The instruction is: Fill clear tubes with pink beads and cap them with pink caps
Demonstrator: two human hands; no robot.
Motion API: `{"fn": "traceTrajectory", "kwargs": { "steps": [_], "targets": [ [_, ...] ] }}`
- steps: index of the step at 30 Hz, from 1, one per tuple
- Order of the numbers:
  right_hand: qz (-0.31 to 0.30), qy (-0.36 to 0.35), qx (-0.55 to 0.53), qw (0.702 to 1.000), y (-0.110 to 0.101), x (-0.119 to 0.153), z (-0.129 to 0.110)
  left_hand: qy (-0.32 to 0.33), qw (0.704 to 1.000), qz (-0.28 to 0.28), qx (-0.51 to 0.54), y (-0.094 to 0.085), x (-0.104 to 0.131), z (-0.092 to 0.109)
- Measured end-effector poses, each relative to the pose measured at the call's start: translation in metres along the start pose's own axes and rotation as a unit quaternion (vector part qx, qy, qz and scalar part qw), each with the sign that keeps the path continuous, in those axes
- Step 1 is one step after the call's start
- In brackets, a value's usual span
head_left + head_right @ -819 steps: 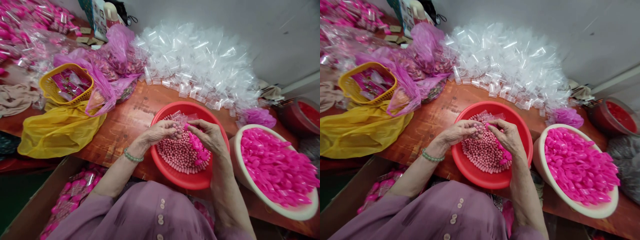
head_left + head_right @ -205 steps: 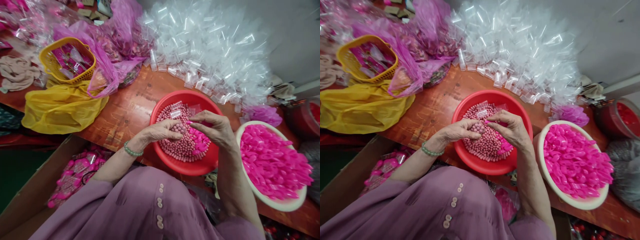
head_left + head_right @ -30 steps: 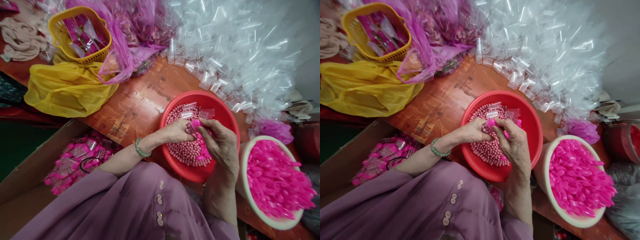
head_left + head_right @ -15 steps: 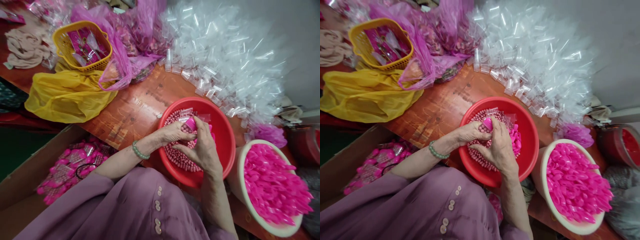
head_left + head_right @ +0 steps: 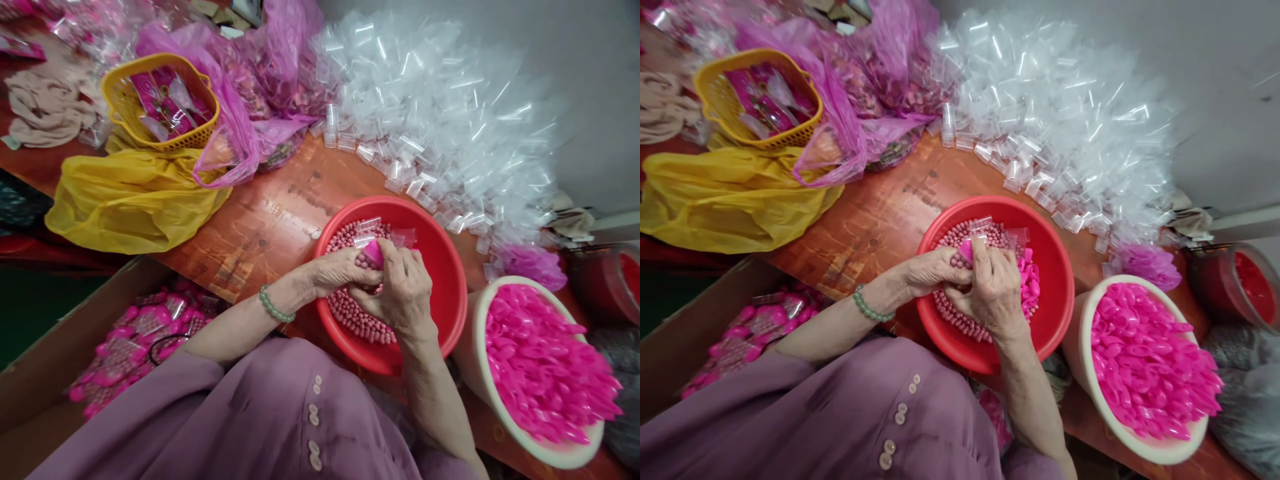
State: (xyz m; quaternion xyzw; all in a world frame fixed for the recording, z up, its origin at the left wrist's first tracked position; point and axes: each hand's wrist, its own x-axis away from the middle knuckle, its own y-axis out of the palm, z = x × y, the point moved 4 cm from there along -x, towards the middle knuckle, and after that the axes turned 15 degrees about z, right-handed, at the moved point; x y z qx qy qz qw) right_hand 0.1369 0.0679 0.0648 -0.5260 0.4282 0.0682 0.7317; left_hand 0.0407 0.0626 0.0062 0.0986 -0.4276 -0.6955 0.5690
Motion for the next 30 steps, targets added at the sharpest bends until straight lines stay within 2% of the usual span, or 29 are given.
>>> {"fn": "traceTrajectory", "kwargs": {
  "steps": [5,12,16,19,23,26,30],
  "targets": [
    [-0.088,0.093,-0.046,0.991,0.001,-0.003,0.003,0.025,1.000,0.013,-0.004,-0.003,-0.003,0.001],
    [-0.088,0.139,-0.109,0.980,0.002,0.008,0.016,0.042,0.999,0.020,0.028,-0.008,-0.005,0.004],
    [-0.098,0.121,-0.077,0.985,0.003,0.008,0.018,-0.009,0.999,0.027,0.032,-0.005,-0.008,0.005],
    [-0.100,0.100,-0.037,0.989,0.004,0.007,0.015,-0.023,0.996,0.080,0.039,-0.003,-0.012,0.006],
    [-0.093,0.062,0.016,0.994,0.006,0.006,0.009,-0.005,0.985,0.163,0.056,-0.003,-0.014,0.004],
    [-0.085,0.019,0.039,0.995,0.009,0.004,0.005,0.023,0.980,0.187,0.059,-0.002,-0.012,0.004],
    [-0.053,-0.013,0.009,0.998,0.012,0.002,0.001,0.029,0.974,0.219,0.049,-0.002,-0.008,0.002]
  ]
}}
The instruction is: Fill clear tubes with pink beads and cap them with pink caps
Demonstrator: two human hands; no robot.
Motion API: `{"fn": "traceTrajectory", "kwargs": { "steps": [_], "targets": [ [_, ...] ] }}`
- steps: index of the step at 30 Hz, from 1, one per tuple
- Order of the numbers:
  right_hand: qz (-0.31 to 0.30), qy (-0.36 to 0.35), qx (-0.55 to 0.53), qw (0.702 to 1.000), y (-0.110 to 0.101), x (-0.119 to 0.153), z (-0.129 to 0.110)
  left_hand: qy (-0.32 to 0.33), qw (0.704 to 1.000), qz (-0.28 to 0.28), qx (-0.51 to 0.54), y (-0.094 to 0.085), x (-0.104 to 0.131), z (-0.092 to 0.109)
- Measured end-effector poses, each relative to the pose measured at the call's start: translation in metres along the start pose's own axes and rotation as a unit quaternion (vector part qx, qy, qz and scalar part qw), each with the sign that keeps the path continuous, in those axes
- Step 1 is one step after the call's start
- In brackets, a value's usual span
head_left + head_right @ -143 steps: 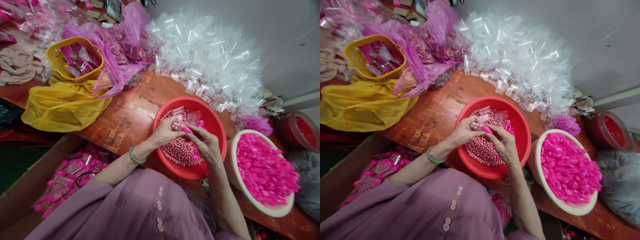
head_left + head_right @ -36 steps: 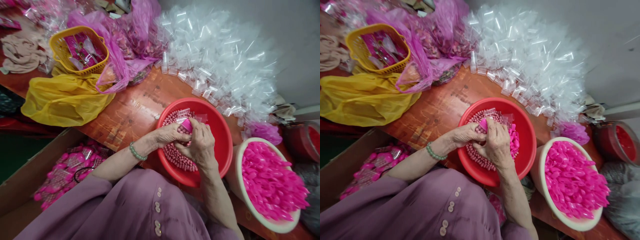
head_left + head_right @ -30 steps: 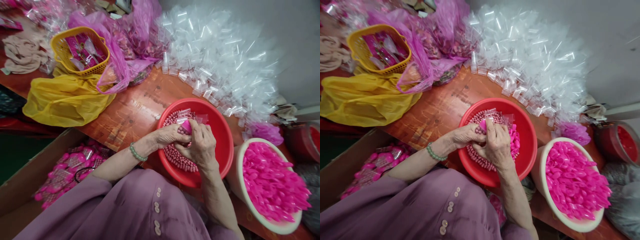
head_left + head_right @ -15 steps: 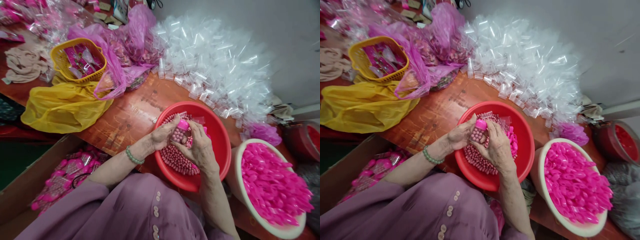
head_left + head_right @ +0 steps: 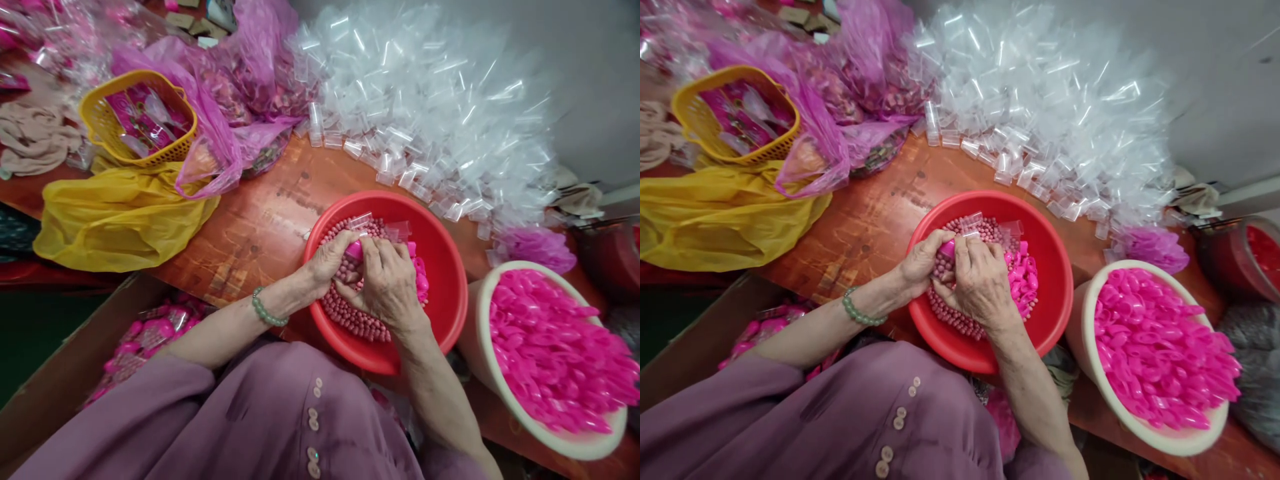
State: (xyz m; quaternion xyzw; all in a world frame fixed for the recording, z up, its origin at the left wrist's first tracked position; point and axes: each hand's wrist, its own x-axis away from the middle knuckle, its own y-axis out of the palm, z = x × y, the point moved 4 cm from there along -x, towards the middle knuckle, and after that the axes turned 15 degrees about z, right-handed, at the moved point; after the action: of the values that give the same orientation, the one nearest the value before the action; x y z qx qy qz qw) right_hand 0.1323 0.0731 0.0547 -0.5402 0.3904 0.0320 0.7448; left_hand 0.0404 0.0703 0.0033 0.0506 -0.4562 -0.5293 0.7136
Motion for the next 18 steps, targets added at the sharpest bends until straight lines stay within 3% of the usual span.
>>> {"fn": "traceTrajectory", "kwargs": {
  "steps": [4,8,11,18],
  "targets": [
    [0.009,-0.001,-0.006,1.000,0.003,0.000,-0.003,0.008,1.000,0.015,0.009,-0.003,0.002,0.000],
    [0.012,0.011,-0.010,1.000,0.003,-0.001,-0.004,0.016,0.999,-0.009,0.027,-0.003,0.002,0.002],
    [-0.001,0.053,-0.071,0.996,0.001,-0.002,-0.001,-0.003,0.999,-0.034,0.036,-0.002,0.001,0.005],
    [-0.085,0.182,-0.267,0.943,-0.008,0.009,0.026,-0.026,0.991,-0.131,0.012,-0.005,0.011,0.015]
  ]
}}
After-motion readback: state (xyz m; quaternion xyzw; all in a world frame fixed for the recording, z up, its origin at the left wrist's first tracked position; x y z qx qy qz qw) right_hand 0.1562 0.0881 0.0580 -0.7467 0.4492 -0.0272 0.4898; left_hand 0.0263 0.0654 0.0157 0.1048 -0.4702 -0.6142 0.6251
